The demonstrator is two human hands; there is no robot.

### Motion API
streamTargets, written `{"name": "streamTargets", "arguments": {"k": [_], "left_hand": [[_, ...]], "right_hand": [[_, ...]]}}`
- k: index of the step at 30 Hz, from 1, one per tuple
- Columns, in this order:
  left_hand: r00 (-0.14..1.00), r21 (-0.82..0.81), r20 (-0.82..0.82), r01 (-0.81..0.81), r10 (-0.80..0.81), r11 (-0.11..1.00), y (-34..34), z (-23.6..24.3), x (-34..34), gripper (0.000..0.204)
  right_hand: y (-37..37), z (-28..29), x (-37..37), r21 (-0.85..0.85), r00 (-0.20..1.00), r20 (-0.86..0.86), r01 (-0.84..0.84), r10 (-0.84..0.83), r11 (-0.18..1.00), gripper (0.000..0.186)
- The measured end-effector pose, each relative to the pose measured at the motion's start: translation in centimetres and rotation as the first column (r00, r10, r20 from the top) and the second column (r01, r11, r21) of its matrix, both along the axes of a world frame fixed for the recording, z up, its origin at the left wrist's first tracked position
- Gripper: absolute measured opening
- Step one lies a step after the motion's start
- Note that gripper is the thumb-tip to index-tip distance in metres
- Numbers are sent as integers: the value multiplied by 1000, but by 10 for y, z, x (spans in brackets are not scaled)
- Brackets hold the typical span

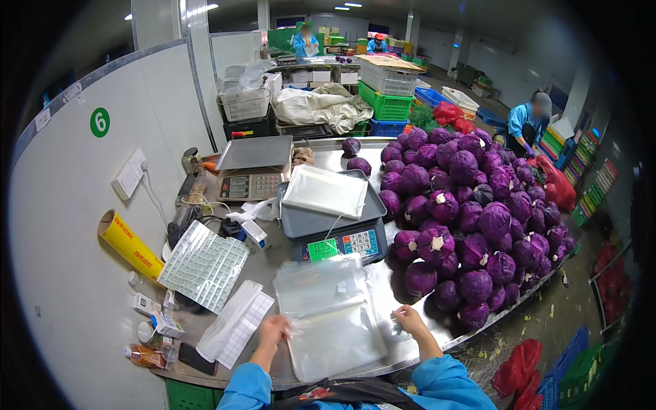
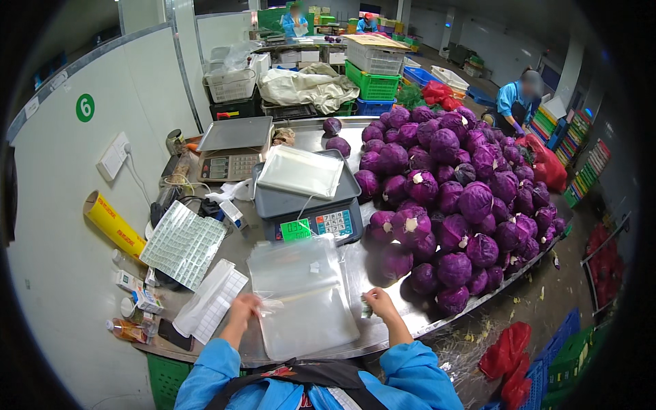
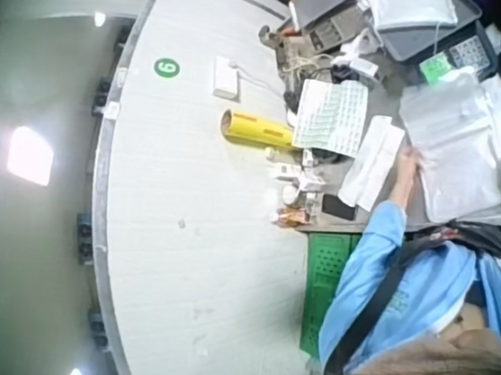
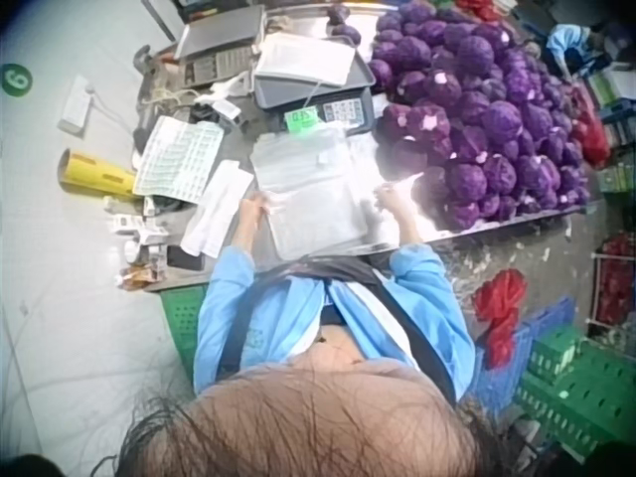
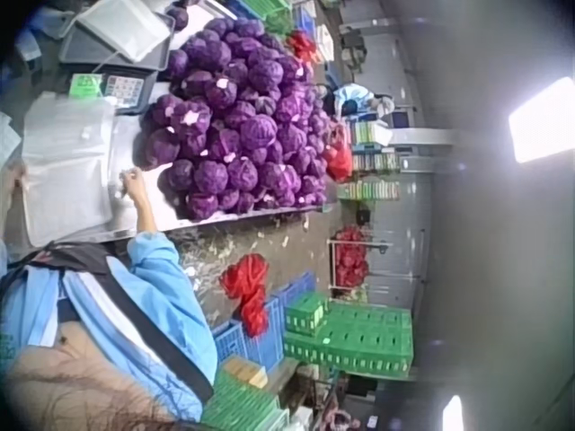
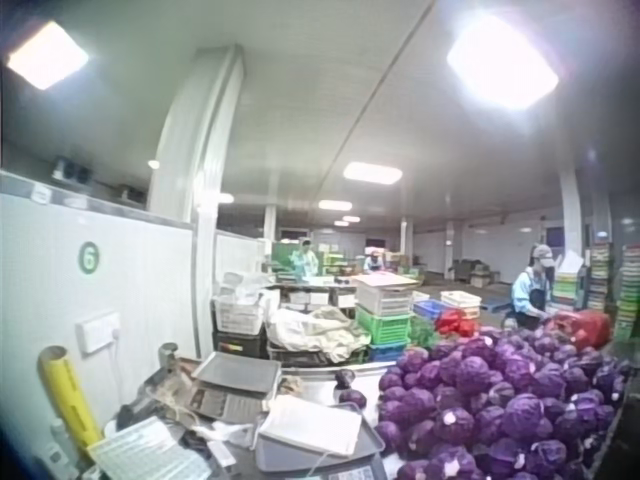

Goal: The person repeatedly peels individual labels from a sheet and applies them to clear plastic bags on a table. The person handles label sheets and plastic bags one at a time, placing each label onto a bag without visible weighing or packing of cabbages.

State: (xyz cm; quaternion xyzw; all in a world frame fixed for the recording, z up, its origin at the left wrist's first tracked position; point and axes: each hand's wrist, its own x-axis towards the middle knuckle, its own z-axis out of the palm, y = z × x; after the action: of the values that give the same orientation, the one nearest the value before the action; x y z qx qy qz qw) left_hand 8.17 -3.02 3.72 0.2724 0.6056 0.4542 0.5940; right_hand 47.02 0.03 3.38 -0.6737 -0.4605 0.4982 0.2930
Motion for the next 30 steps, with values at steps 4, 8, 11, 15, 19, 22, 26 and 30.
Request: {"name": "streamTargets", "arguments": {"k": [4, 8, 11, 15, 19, 22, 26, 30], "left_hand": [[971, 396, -226, 15, 81, 918, -5, -8, 1, 18], [277, 89, -880, 894, -385, 439, -45, -19, 21, 15], [351, -7, -809, 796, -472, 605, -47, -15, 23, 10], [982, 62, -177, 82, -70, 995, -27, -36, 11, 8], [942, 397, -333, 174, -35, 901, -28, -38, 11, 4], [262, 133, -928, 898, -267, 419, -51, -24, 22, 10], [410, 26, -776, 780, -480, 625, -50, -30, 20, 16], [900, 228, -416, 239, -128, 944, -30, -55, 8, 11]], "right_hand": [[1, -3, -56, -199, 890, 66, -431, 451, 880, 23], [0, -22, -95, -301, 494, 579, -610, 649, 733, 42], [20, 21, -85, -381, 463, 590, -563, 662, 733, 50], [47, 5, -41, -189, 797, 488, -302, 356, 934, 55], [35, -26, -44, -17, 785, 255, -580, 565, 814, 58], [18, -46, -80, -41, 501, 507, -799, 702, 600, 59], [35, 5, -77, -158, 420, 696, -702, 583, 694, 52], [50, 10, -48, 55, 727, 594, -463, 344, 885, 44]]}}
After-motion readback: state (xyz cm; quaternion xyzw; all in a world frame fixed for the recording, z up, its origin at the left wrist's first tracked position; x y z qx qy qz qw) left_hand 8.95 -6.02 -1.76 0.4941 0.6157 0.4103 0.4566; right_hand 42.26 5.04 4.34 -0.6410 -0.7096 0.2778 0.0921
